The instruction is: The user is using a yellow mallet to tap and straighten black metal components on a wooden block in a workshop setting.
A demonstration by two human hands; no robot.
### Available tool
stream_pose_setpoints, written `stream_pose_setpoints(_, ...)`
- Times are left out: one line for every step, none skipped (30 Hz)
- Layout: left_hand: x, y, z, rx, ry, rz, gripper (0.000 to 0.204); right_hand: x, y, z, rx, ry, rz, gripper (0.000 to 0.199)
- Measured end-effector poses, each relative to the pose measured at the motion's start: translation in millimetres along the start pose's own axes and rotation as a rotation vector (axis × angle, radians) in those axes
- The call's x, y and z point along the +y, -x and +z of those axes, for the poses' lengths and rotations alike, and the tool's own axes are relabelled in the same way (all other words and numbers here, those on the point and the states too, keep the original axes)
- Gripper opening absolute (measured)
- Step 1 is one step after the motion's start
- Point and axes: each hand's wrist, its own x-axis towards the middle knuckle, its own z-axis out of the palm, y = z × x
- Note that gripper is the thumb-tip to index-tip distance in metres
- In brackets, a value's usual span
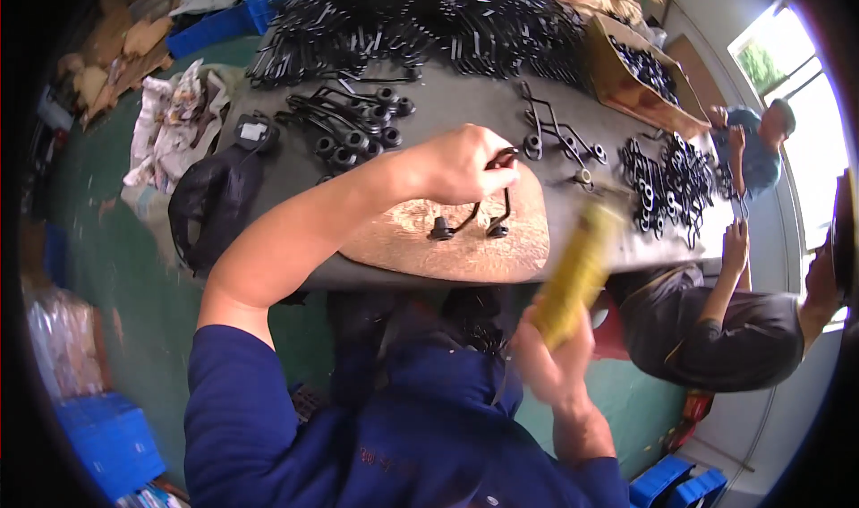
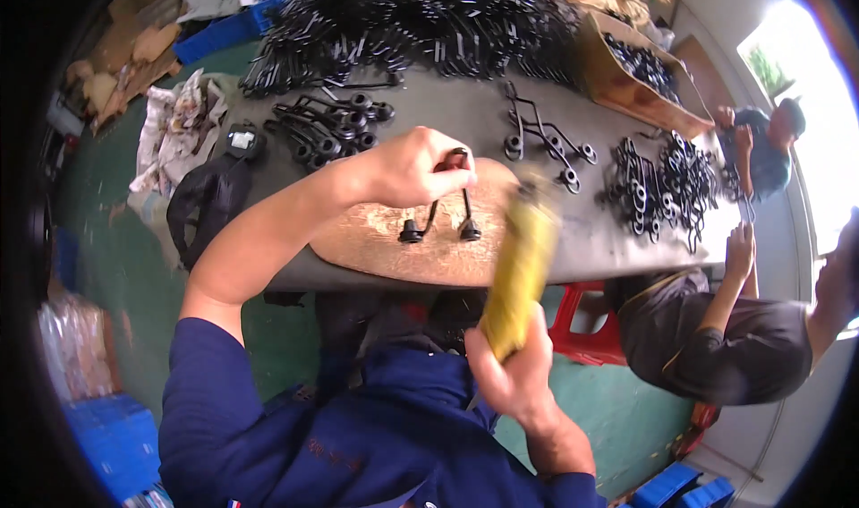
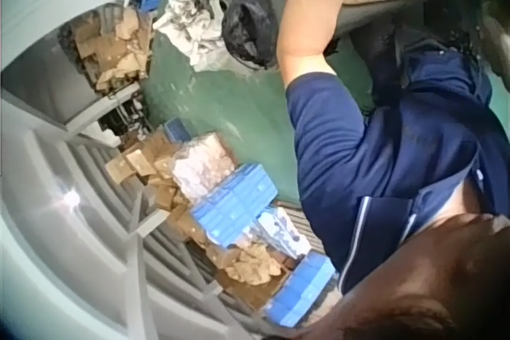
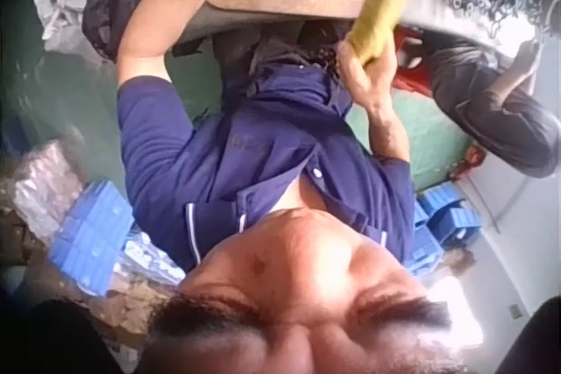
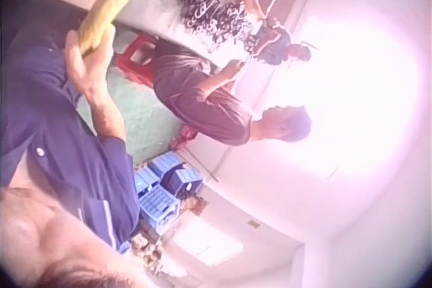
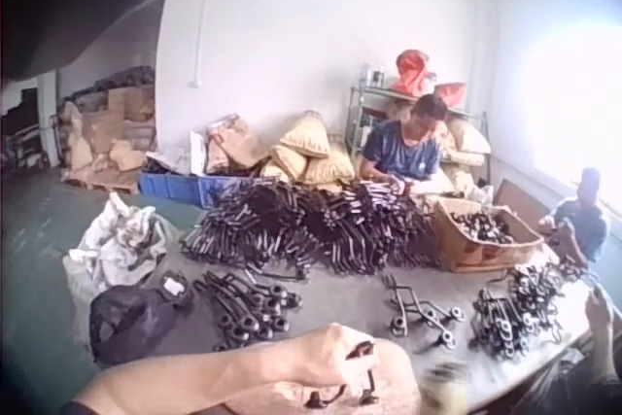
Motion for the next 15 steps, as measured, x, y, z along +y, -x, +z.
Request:
stream_pose_setpoints(2.9, -6.5, -7.5, -0.001, -0.013, -0.015, 0.019, 3.8, 1.0, 3.7, 0.004, -0.114, -0.207, 0.023)
stream_pose_setpoints(3.2, -12.4, -8.1, -0.025, -0.032, -0.021, 0.023, 7.9, 2.8, 4.2, -0.045, -0.051, -0.331, 0.025)
stream_pose_setpoints(0.4, -18.7, -9.1, -0.041, -0.058, -0.029, 0.026, 16.4, -3.1, 3.9, -0.103, 0.006, -0.462, 0.026)
stream_pose_setpoints(-2.9, -21.9, -9.9, -0.041, -0.060, -0.020, 0.026, 28.4, -10.2, 11.2, -0.133, 0.435, -0.588, 0.029)
stream_pose_setpoints(-4.0, -23.6, -9.8, -0.029, -0.064, -0.025, 0.026, 31.8, -8.6, 28.7, -0.079, 0.481, -0.124, 0.029)
stream_pose_setpoints(-2.8, -23.0, -9.4, -0.022, -0.063, -0.015, 0.026, 37.9, -15.5, 30.9, -0.214, 0.539, 0.148, 0.032)
stream_pose_setpoints(-1.7, -21.8, -9.1, -0.016, -0.063, -0.005, 0.025, 44.3, -23.4, 30.7, -0.347, 0.586, 0.422, 0.036)
stream_pose_setpoints(-9.4, -17.9, -10.7, 0.013, -0.122, 0.018, 0.024, 53.0, -23.8, 20.5, -0.443, 0.509, 0.382, 0.041)
stream_pose_setpoints(-8.8, -10.3, -5.6, 0.009, -0.085, 0.038, 0.021, 20.9, -15.8, 18.1, -0.475, 0.373, 0.527, 0.041)
stream_pose_setpoints(-7.3, -4.2, -8.6, -0.010, -0.052, -0.044, 0.019, 16.9, -9.8, 13.9, -0.455, 0.430, 0.448, 0.040)
stream_pose_setpoints(-5.2, -7.0, -25.1, -0.009, -0.041, -0.110, 0.017, 15.5, -19.0, 10.8, -0.429, 0.488, 0.334, 0.039)
stream_pose_setpoints(-4.4, -4.7, -33.7, -0.055, 0.114, -0.118, 0.016, 17.0, -12.9, 1.2, -0.384, 0.419, 0.306, 0.036)
stream_pose_setpoints(-2.2, -3.2, -51.7, -0.023, 0.199, -0.136, 0.016, 28.0, -13.0, -7.4, -0.324, 0.211, 0.295, 0.033)
stream_pose_setpoints(-3.6, 1.0, -67.5, 0.074, 0.248, -0.142, 0.018, 30.9, -10.8, -16.8, -0.279, 0.151, 0.321, 0.032)
stream_pose_setpoints(-1.4, 11.3, -88.1, 0.196, 0.291, -0.144, 0.019, 33.9, -10.5, -24.3, -0.235, 0.088, 0.349, 0.031)
